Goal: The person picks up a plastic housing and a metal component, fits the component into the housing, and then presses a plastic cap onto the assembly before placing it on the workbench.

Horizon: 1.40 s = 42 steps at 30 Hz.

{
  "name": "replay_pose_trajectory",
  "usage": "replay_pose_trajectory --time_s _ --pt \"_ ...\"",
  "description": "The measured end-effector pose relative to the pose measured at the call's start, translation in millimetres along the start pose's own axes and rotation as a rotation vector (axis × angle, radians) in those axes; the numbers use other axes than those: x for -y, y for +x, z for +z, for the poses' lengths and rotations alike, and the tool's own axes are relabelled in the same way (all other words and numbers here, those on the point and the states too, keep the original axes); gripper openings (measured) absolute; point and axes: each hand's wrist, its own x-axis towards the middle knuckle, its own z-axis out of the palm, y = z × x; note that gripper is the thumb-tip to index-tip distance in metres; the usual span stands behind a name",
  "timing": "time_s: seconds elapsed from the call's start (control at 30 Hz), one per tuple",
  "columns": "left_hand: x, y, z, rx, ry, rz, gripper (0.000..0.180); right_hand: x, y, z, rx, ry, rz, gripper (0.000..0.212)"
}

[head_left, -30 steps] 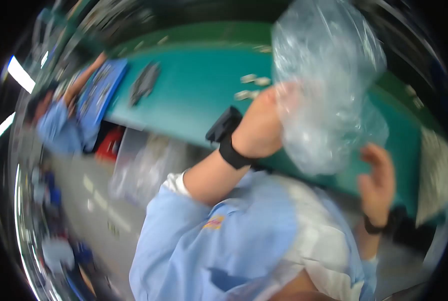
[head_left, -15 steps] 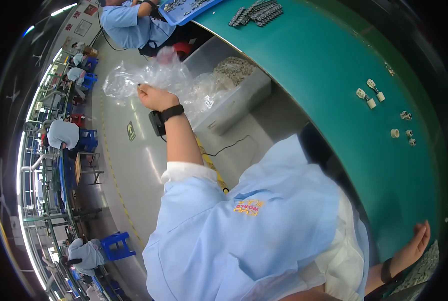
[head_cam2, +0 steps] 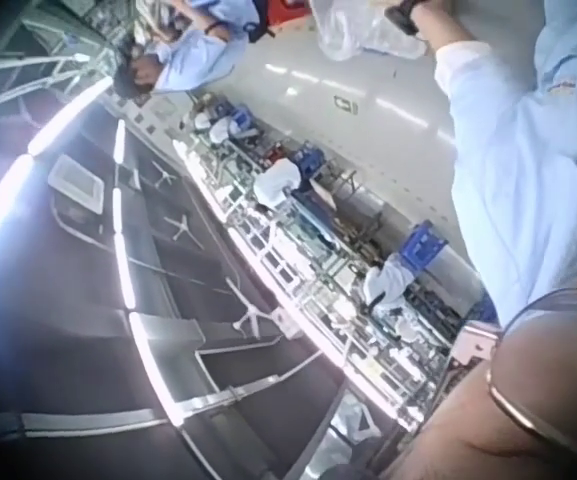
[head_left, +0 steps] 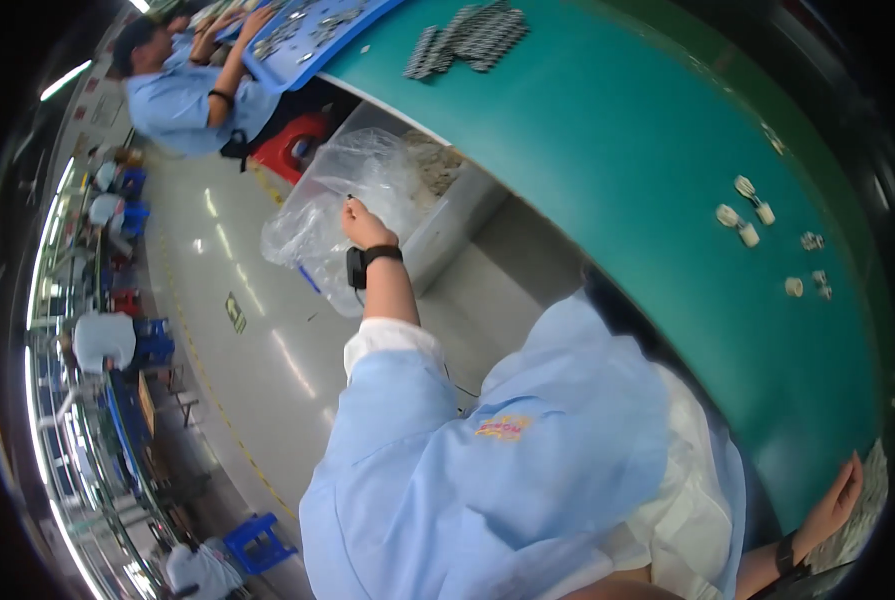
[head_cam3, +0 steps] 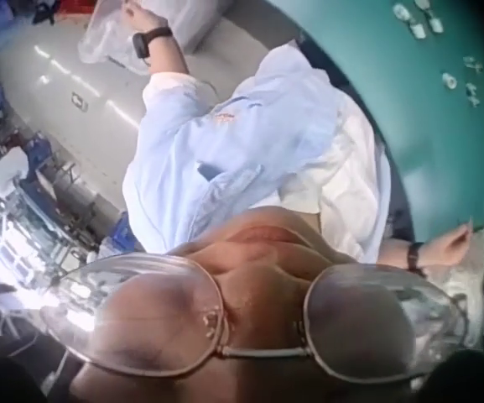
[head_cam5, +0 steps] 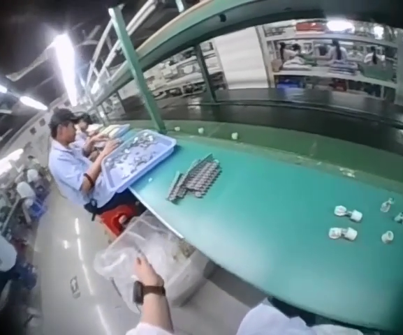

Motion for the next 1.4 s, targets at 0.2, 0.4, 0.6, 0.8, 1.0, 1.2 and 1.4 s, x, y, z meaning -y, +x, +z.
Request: replay_pose_trajectory --time_s 0.2,0.4,0.6,0.8,1.0,1.2,1.4 --pt "-169 -151 69 0.587 -0.071 0.251 0.028 -22 8 -50 -0.291 -0.164 0.044 0.024" --pt "-247 -270 103 1.179 -0.501 0.106 0.022 -69 47 -208 -0.737 -0.577 -0.103 0.032" --pt "-261 -370 120 1.72 -0.464 0.008 0.021 -200 65 -323 -0.555 -0.522 0.56 0.067" --pt "-266 -403 115 1.872 -0.394 -0.034 0.019 -187 78 -192 -0.263 -0.719 0.35 0.066" --pt "-263 -416 117 1.843 -0.292 -0.228 0.021 -156 54 -148 -0.477 0.317 0.217 0.028" --pt "-256 -439 120 1.936 -0.207 -0.292 0.023 -114 25 -89 -0.434 0.775 0.032 0.021" --pt "-251 -447 120 1.974 -0.178 -0.314 0.025 -103 1 -56 -0.252 0.866 0.195 0.02"
